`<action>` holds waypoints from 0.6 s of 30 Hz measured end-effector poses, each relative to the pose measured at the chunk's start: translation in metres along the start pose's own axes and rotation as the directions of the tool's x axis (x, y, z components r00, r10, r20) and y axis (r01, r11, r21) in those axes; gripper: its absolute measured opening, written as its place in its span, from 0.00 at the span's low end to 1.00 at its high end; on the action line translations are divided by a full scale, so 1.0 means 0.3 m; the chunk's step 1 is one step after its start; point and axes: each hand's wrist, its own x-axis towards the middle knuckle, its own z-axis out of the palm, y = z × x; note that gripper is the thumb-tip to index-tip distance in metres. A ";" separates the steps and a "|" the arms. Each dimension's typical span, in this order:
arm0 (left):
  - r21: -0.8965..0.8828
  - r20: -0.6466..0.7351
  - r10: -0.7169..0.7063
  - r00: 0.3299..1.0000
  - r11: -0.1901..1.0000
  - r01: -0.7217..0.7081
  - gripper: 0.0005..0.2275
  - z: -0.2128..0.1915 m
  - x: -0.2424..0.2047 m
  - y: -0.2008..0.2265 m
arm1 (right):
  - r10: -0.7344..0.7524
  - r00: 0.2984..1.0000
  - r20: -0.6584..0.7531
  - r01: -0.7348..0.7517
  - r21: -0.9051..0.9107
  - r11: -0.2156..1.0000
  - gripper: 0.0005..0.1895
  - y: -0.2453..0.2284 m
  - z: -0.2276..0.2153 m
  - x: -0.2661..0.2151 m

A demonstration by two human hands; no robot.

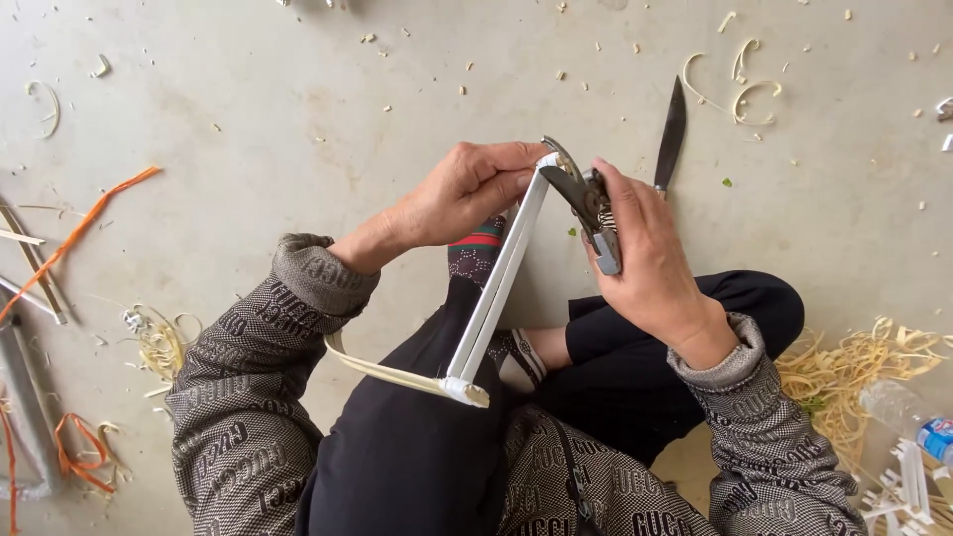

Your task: The person is bending and shaping bamboo strips, then securing them to plastic frame components using tape and shears in a workshop environment.

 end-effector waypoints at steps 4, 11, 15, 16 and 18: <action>-0.078 0.042 -0.013 0.999 0.997 0.016 0.15 -0.013 -0.008 0.005 | 0.022 0.998 0.063 -0.032 0.157 0.987 0.38 -0.013 -0.013 0.004; -0.126 0.091 -0.007 0.996 0.992 0.019 0.15 -0.029 -0.011 0.001 | 0.121 0.977 0.176 -0.178 0.358 0.917 0.38 -0.027 -0.022 0.013; -0.089 0.087 0.005 0.996 0.996 0.002 0.16 -0.026 -0.010 0.010 | 0.082 0.991 0.110 -0.109 0.265 0.958 0.38 -0.009 -0.003 0.004; -0.079 0.082 0.008 0.997 0.997 -0.001 0.16 -0.023 -0.011 0.008 | 0.026 0.999 0.046 -0.031 0.117 0.993 0.39 -0.008 -0.002 0.006; -0.067 0.078 0.011 0.997 0.998 -0.006 0.16 -0.022 -0.011 0.007 | -0.041 0.999 -0.011 0.041 -0.039 0.998 0.40 -0.007 -0.003 0.013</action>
